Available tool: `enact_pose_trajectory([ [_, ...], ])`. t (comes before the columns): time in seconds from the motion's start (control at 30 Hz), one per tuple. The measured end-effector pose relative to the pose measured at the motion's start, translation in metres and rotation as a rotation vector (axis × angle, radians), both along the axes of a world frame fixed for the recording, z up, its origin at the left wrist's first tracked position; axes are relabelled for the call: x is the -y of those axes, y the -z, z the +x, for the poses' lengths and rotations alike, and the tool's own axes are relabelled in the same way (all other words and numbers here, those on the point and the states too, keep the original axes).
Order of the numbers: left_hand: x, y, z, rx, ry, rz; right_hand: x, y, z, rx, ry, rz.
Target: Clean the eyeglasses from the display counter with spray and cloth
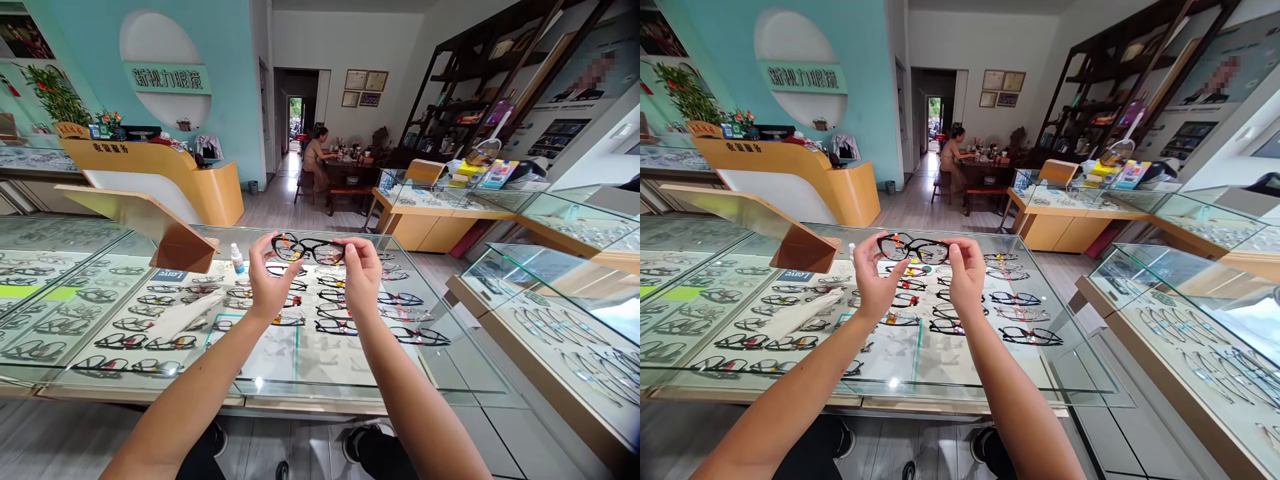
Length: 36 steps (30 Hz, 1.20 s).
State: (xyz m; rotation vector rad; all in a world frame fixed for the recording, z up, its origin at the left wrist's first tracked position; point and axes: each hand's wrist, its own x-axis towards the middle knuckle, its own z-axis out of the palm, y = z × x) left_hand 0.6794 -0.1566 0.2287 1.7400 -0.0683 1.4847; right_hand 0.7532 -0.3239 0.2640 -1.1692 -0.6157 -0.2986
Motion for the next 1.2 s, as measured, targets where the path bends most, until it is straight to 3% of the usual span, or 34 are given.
enact_pose_trajectory([
  [0.27, 0.003, -0.002, -0.001, -0.011, 0.02, -0.024, -0.001, 0.003, 0.003, -0.021, -0.041, 0.0],
  [0.5, 0.004, -0.005, -0.002, -0.031, -0.051, 0.02, -0.001, 0.005, 0.005, -0.048, -0.086, 0.01],
  [0.77, 0.005, -0.001, 0.0, -0.04, -0.005, 0.02, -0.002, 0.008, 0.006, -0.076, -0.104, 0.027],
  [0.97, 0.005, 0.0, 0.003, -0.043, 0.105, -0.032, -0.002, 0.01, 0.006, -0.095, -0.121, 0.029],
  [1.1, 0.002, 0.001, 0.006, -0.044, 0.116, -0.053, -0.003, 0.008, 0.007, -0.098, -0.062, -0.022],
  [1.2, -0.001, -0.001, 0.007, -0.022, 0.116, -0.052, 0.001, -0.001, -0.003, 0.028, 0.125, 0.0],
])
